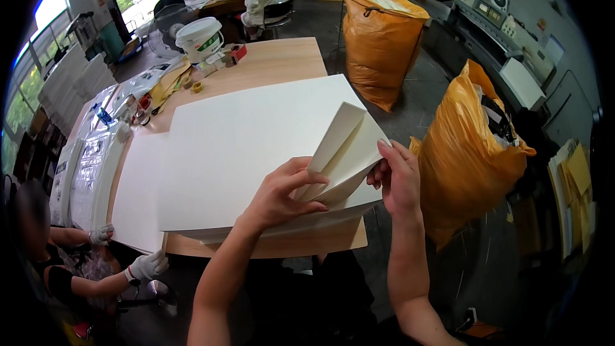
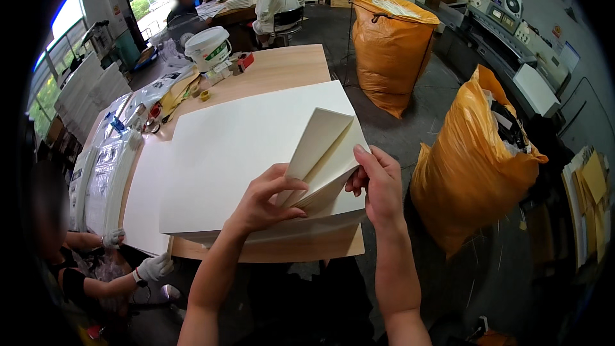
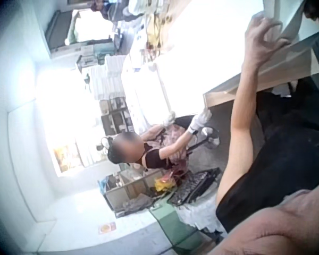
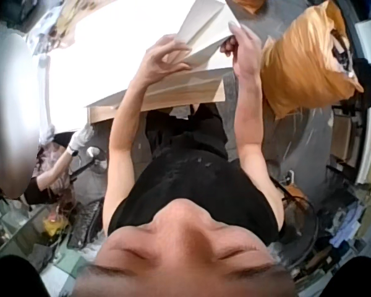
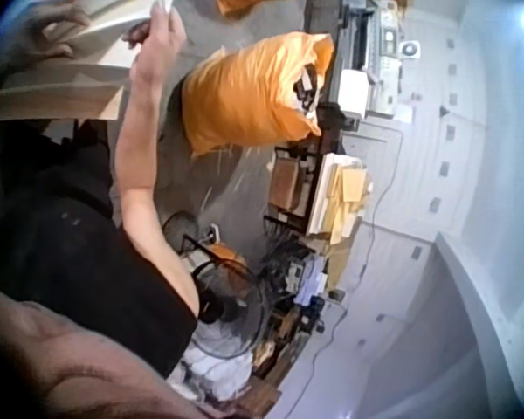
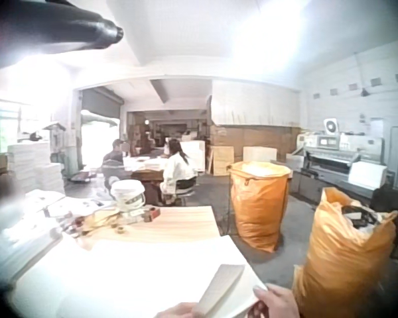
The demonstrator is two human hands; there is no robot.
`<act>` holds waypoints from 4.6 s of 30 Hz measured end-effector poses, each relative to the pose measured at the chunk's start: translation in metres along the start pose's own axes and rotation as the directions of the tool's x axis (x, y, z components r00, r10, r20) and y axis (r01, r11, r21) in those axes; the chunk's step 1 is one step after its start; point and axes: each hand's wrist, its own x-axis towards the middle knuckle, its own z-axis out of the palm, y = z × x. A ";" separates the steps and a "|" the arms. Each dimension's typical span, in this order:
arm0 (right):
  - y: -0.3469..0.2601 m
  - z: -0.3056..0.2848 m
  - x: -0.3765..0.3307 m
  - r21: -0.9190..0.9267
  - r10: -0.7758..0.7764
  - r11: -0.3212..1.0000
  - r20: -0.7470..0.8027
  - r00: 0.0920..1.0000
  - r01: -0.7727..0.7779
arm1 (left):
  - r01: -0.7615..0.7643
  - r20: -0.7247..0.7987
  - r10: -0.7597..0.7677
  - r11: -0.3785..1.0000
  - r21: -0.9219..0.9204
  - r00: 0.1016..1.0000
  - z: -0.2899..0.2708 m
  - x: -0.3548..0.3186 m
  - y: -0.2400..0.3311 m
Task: The person fans through and separates individual white sheets of paper from a large stack on a table, occasionally moving the stack to different positions.
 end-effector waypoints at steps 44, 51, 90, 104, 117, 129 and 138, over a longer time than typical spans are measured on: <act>0.007 -0.004 -0.005 0.128 -0.026 0.991 -0.024 0.999 0.029 | 0.003 -0.019 -0.001 0.997 0.083 1.000 0.003 0.003 0.012; 0.042 -0.023 -0.046 -0.847 -0.574 0.217 0.291 0.766 0.485 | 0.035 -0.033 -0.033 0.999 0.033 0.999 0.005 0.002 0.006; 0.017 -0.020 -0.020 -0.641 -0.129 0.767 -0.147 0.981 0.004 | -0.081 -0.022 0.087 0.974 0.212 0.996 0.006 -0.007 -0.008; 0.026 -0.014 -0.001 -0.167 -0.100 0.982 -0.087 0.991 0.084 | -0.006 -0.106 0.023 0.988 0.155 0.994 0.010 -0.001 -0.020; 0.000 -0.008 -0.003 -0.012 0.031 0.999 -0.009 0.999 -0.031 | -0.019 0.013 0.017 0.967 0.254 1.000 0.003 0.016 0.012; 0.002 -0.009 -0.008 -0.295 -0.097 0.951 -0.019 0.995 0.087 | -0.012 -0.016 0.016 0.978 0.207 1.000 0.006 0.016 0.003; 0.003 -0.009 -0.003 0.046 0.057 0.997 0.006 0.998 -0.058 | -0.049 0.072 0.031 0.963 0.264 0.997 0.007 0.016 0.012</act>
